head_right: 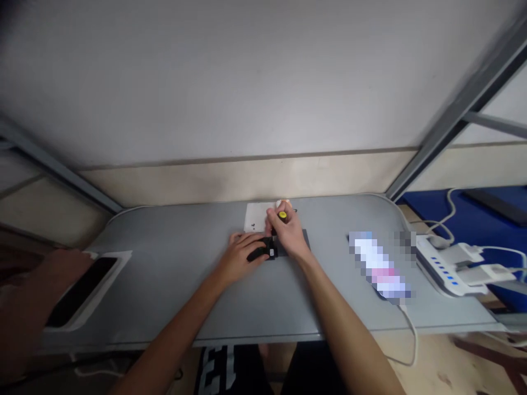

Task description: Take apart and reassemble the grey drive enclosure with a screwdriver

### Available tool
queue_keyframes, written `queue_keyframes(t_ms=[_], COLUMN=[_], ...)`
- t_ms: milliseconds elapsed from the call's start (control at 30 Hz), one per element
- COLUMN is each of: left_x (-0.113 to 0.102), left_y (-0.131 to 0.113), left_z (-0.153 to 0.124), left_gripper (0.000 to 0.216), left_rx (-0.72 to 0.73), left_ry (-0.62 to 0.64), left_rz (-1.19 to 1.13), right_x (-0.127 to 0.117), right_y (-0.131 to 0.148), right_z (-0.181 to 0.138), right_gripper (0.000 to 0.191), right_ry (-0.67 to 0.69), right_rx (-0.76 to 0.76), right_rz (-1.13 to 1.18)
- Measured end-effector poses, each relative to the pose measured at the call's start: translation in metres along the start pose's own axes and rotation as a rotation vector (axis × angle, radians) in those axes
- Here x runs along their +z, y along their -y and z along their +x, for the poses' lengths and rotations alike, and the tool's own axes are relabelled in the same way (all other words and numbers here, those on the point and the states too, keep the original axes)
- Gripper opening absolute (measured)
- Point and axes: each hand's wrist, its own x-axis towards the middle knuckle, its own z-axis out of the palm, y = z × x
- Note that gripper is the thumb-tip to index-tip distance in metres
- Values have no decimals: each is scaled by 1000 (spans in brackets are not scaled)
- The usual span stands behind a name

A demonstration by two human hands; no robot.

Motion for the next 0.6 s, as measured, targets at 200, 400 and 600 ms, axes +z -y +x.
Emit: queue_keyframes(t_ms=[200,400,600], left_x=[1,-2,-3], left_y=[-2,-4,-3], left_z=[-2,0,0], left_gripper=[19,22,22], left_rx=[42,55,34], left_ry=[-17,6,3], left_rz=[79,114,71], right_x=[-10,-77,-111], right_y=[10,41,21], right_z=[-7,-34,-89], right_gripper=[33,39,39], right_ry=[-31,-426,-259], right_rx=[-129,-205,-159], right_rz=[-452,-684,-1260])
